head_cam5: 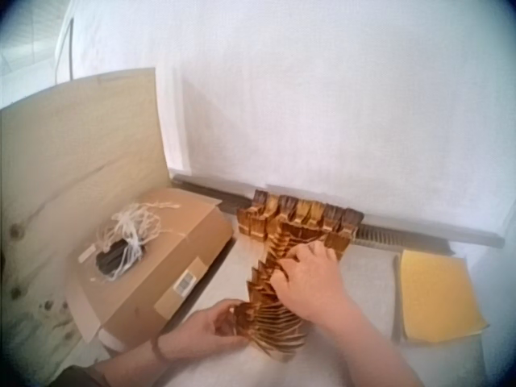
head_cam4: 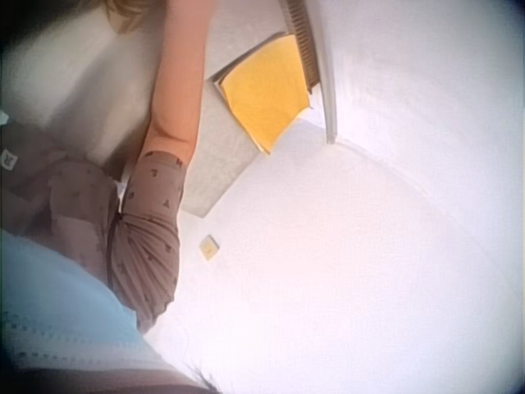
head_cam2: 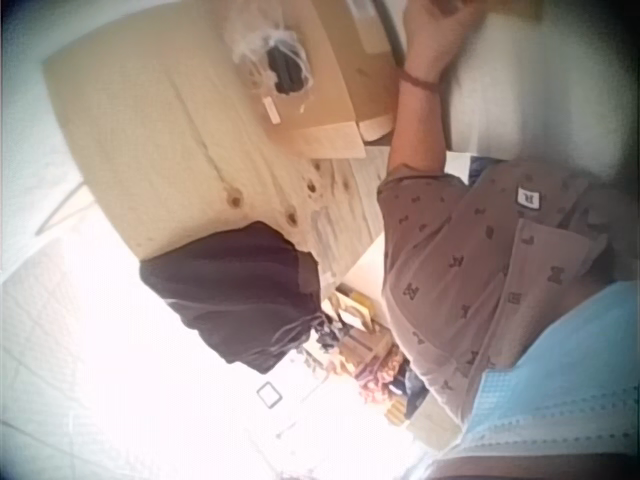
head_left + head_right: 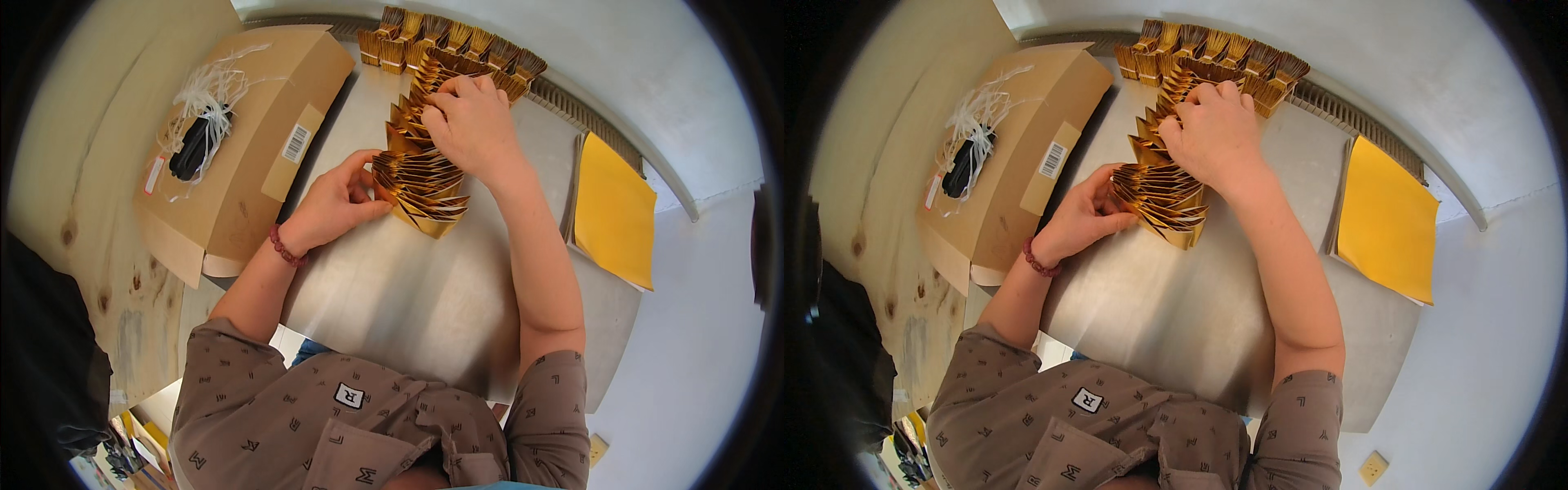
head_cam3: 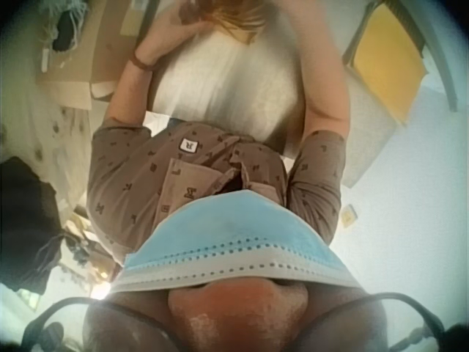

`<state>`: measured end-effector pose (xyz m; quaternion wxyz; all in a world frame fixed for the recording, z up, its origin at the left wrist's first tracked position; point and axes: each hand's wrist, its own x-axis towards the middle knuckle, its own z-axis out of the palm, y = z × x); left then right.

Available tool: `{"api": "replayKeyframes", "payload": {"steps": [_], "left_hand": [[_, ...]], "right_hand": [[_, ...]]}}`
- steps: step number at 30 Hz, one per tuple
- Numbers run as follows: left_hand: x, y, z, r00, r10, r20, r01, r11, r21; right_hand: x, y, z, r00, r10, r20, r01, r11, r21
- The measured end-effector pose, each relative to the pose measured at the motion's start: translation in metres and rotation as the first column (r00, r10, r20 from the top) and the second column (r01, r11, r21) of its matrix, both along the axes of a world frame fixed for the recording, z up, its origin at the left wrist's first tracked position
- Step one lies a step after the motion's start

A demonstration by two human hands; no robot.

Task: The person folds a gold-colored sheet of paper into a small pyramid-shaped packet by hand, then places it on a growing stack of identical packets. The process is repeated with another sheet.

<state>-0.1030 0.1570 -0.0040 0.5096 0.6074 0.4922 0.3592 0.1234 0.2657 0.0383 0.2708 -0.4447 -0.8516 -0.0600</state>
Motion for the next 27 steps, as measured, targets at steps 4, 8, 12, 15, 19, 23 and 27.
{"api": "replayKeyframes", "payload": {"steps": [4, 8, 12, 15, 19, 23, 27], "left_hand": [[-0.0004, -0.0006, 0.0012, 1.000, -0.002, -0.012, 0.002, 1.000, -0.012], [0.0002, -0.0005, 0.0000, 1.000, -0.006, 0.029, 0.006, 1.000, -0.015], [0.0004, -0.0004, 0.0005, 0.999, -0.015, 0.031, 0.016, 0.999, -0.030], [-0.0008, -0.0004, 0.0033, 0.999, -0.033, -0.002, 0.033, 0.998, -0.062], [-0.0002, -0.0004, 0.0057, 0.999, -0.037, -0.008, 0.037, 0.997, -0.061], [0.0003, -0.0006, 0.0056, 1.000, -0.027, -0.004, 0.027, 0.997, -0.067], [0.0005, -0.0006, 0.0038, 1.000, -0.026, 0.012, 0.026, 0.998, -0.054]], "right_hand": [[-0.0010, -0.0033, 0.0024, 1.000, 0.009, 0.009, -0.009, 1.000, -0.006], [-0.0020, -0.0043, 0.0042, 1.000, 0.015, -0.012, -0.015, 0.999, -0.029], [-0.0023, -0.0048, 0.0044, 1.000, 0.014, -0.010, -0.014, 0.999, -0.041], [-0.0020, -0.0047, 0.0041, 1.000, 0.020, -0.008, -0.020, 0.998, -0.067], [-0.0017, -0.0044, 0.0028, 1.000, 0.030, -0.002, -0.030, 0.996, -0.087], [-0.0014, -0.0047, 0.0010, 1.000, 0.025, -0.006, -0.025, 0.999, -0.042], [-0.0009, -0.0044, 0.0007, 1.000, 0.012, 0.005, -0.012, 0.998, -0.058]]}}
